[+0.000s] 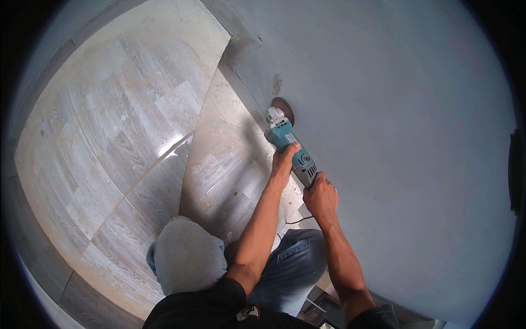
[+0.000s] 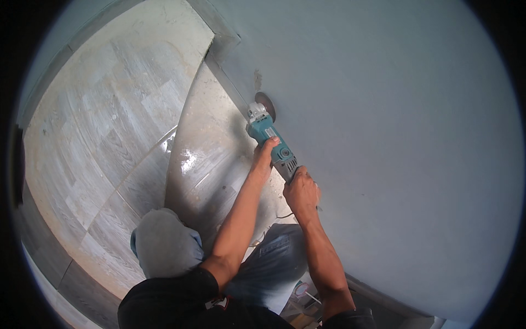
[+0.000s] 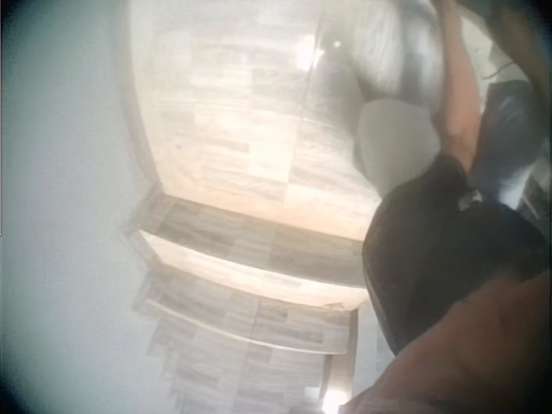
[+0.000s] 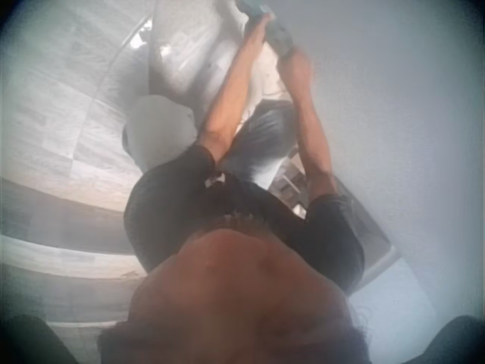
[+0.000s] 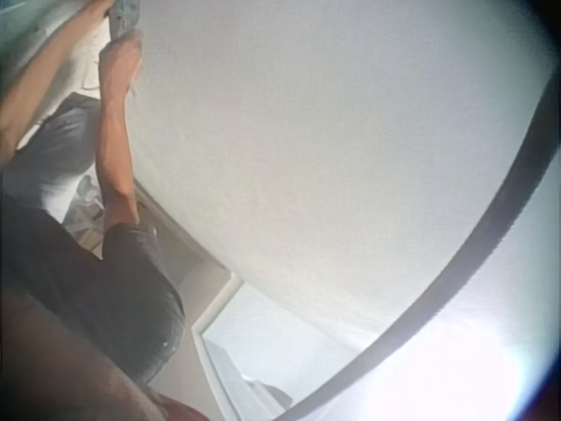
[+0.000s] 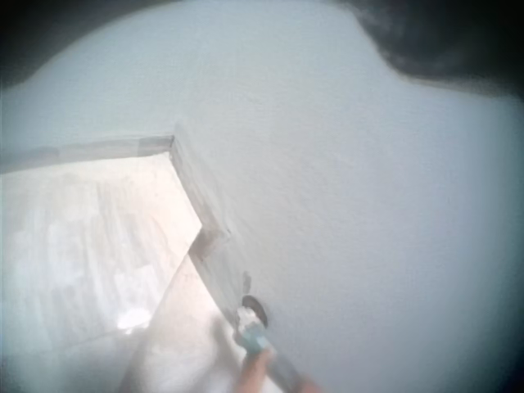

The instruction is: The person uses a handheld power sander to sand the edges and corners of a tiled floor in a room.

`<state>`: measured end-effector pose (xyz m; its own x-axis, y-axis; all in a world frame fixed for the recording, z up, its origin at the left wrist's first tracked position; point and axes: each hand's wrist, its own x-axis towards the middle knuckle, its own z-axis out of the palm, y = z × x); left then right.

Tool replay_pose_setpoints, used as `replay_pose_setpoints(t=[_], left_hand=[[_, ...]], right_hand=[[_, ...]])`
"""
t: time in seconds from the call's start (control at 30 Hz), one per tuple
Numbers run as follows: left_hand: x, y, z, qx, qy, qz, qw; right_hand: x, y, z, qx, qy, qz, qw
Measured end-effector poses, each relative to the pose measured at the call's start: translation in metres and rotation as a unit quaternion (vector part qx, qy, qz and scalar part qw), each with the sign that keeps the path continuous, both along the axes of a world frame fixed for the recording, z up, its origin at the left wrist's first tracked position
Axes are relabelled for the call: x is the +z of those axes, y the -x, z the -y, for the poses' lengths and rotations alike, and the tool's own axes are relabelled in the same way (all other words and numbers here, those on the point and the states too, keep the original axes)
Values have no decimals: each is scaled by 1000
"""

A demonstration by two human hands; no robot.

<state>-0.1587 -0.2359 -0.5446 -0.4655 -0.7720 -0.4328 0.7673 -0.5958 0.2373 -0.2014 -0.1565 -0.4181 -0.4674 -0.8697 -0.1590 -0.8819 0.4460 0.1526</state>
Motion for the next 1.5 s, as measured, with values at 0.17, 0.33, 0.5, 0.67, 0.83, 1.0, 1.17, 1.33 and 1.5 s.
replay_pose_setpoints(t=[0.17, 0.33, 0.5, 0.67, 0.83, 1.0, 1.17, 1.33, 1.5], left_hand=[[4, -5, 2, -7, 7, -10, 1000], [5, -8, -1, -20, -11, -1, 1000], [4, -7, 2, -1, 16, 2, 1000], [6, -9, 3, -12, 8, 4, 1000], [6, -5, 2, 1, 7, -9, 1000], [4, 0, -4, -9, -26, -8, 1000], [7, 0, -1, -6, -28, -7, 1000], [-1, 2, 0, 11, -17, -4, 1000], [7, -2, 3, 3, -5, -8, 1000]], right_hand=[[0, -2, 0, 4, 15, -7, 1000], [3, -5, -1, -2, -5, -8, 1000], [-1, -2, -2, 4, 13, -10, 1000], [3, -6, 1, -10, 4, -11, 1000], [0, -1, -1, 13, 17, -8, 1000], [8, -3, 2, -2, -39, -15, 999], [10, -8, 3, -9, -37, -28, 999], [9, -6, 5, -16, -47, -20, 999], [10, -9, 4, -14, -33, -30, 999]])
